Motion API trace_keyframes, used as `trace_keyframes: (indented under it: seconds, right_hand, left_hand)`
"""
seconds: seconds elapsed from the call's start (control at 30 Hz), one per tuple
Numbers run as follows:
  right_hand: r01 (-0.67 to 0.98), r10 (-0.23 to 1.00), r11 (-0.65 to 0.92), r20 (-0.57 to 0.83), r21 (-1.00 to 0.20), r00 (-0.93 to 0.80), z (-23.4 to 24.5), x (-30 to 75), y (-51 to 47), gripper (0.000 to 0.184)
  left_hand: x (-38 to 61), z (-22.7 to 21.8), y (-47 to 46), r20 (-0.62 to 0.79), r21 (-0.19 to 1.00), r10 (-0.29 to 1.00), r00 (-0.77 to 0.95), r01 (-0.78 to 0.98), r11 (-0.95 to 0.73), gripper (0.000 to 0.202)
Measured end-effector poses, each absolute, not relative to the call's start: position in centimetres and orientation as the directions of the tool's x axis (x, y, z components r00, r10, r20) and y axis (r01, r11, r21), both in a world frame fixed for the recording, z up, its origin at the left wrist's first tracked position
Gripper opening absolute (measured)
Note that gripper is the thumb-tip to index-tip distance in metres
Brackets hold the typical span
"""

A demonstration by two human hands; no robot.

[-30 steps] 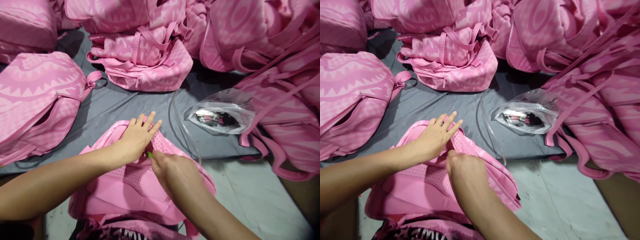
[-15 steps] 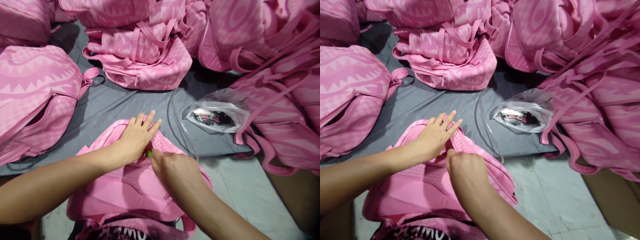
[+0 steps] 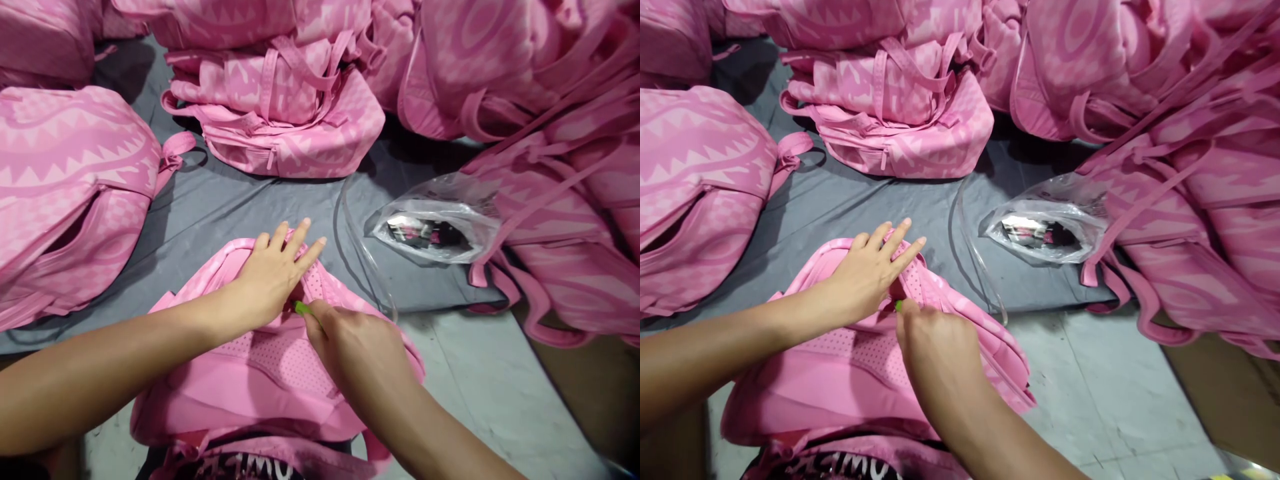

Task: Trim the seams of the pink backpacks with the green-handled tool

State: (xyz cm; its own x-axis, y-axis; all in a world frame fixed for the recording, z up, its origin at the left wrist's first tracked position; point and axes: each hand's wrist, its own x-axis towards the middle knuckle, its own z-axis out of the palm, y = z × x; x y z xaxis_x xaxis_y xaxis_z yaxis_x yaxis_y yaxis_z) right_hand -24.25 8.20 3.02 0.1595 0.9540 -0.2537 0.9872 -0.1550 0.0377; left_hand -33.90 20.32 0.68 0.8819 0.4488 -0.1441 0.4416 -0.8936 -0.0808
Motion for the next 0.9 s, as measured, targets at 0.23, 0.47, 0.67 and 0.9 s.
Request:
trace_keyframes:
  seconds: [0.23,0.47,0.67,0.9]
  right_hand:
    - [0.968,0.963,-0.223,-0.182,-0.112,0.201,2.4,-23.6,7.5,0.024]
    - [0.953,0.918,-0.291,-0.303,-0.08,0.255,3.5,-23.3,8.3,0.02]
    - [0.908,0.921,-0.327,-0.303,-0.264,0.243,2.8,-24.4,8.7,0.025]
    - [0.929,0.931,-0.307,-0.271,-0.207,0.247,3.1,-24.3,8.5,0.023]
  left_hand:
    - [-33.5,0.1,20.0,-0.145,-0.115,0.447,0.883,0.434,-0.894,0.111]
    - [-33.7,0.7,20.2,-0.171,-0.107,0.423,0.89,0.41,-0.906,0.097]
    - [-33.6,0.8,20.5,-0.203,-0.114,0.423,0.883,0.408,-0.906,0.104]
    - [-33.6,0.8,20.5,-0.191,-0.135,0.418,0.888,0.398,-0.907,0.107]
